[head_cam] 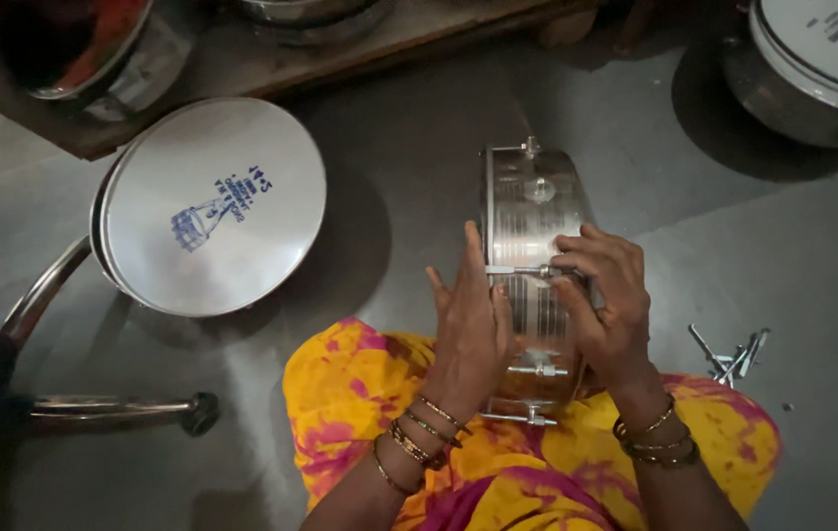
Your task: The person assembles a musical instrument by picking up metal brackets and placing them into pre-drilled holes around the side of a drum shell.
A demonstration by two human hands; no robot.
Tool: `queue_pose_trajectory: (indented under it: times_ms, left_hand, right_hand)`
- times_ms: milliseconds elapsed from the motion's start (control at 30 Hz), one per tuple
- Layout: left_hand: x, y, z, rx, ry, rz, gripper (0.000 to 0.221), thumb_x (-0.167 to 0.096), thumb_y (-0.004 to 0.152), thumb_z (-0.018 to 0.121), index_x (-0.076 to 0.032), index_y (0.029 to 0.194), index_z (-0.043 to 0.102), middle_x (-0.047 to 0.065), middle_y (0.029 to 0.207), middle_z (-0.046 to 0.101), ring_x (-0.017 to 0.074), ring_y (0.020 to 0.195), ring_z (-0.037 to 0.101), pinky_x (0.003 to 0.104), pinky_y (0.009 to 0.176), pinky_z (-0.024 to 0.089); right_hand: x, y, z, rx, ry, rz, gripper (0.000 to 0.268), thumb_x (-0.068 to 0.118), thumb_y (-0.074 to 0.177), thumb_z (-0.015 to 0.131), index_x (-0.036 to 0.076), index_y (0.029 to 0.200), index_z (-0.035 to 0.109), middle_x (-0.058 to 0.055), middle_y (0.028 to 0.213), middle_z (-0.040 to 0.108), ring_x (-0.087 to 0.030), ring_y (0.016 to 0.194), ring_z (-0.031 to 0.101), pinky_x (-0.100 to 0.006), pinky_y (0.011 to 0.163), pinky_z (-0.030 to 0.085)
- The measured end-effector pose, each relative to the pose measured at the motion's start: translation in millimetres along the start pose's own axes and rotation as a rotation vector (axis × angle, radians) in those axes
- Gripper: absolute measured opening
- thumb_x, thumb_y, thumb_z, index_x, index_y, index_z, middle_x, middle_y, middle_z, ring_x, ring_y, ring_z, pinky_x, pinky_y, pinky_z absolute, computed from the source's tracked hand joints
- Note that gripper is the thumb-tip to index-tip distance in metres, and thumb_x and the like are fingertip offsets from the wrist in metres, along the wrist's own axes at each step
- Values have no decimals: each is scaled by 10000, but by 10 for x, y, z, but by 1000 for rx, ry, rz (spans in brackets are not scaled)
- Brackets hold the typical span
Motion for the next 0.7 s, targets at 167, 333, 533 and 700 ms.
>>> queue_pose_trajectory:
  times_ms: [167,333,533,700]
  left_hand:
    - [-52,-21,-45,-43,56,81,710,-85,1045,453,48,1618,55,299,1576,415,377,1470,444,678,1238,75]
    - [-70,-59,10,-42,87,117,712,-91,1050,463,51,1616,55,288,1591,397,376,1495,416,678,1235,67]
    - [-124,-102,105,17,82,115,737,-99,1055,455,46,1626,12,255,1632,370,318,1492,432,699,1253,46]
    - [-166,-101,150,-36,128,172,756,-110,1055,467,37,1621,-13,263,1689,259,351,1562,324,698,1238,77]
  right_hand:
    - [17,13,9,-3,-46,31,180,80,947,711,65,1121,669,-73,1223,698,-327,1311,580,-444,1109,452]
    - [0,-96,-34,-34,-80,6,136,70,955,698,61,1086,661,-70,1206,700,-315,1299,587,-444,1114,442]
    - [-73,-207,-115,-80,-107,17,115,102,1001,705,81,1107,667,-65,1236,700,-311,1316,586,-445,1152,435]
    - [-62,-245,-143,-45,-76,22,191,118,1001,705,72,1179,657,-78,1289,668,-333,1355,542,-442,1164,431]
Point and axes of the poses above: each hand's wrist, its own y-axis towards the middle knuckle, its own z-axis out of the palm, x = y × z, the point moved 7 cm from there along y, towards the middle knuckle
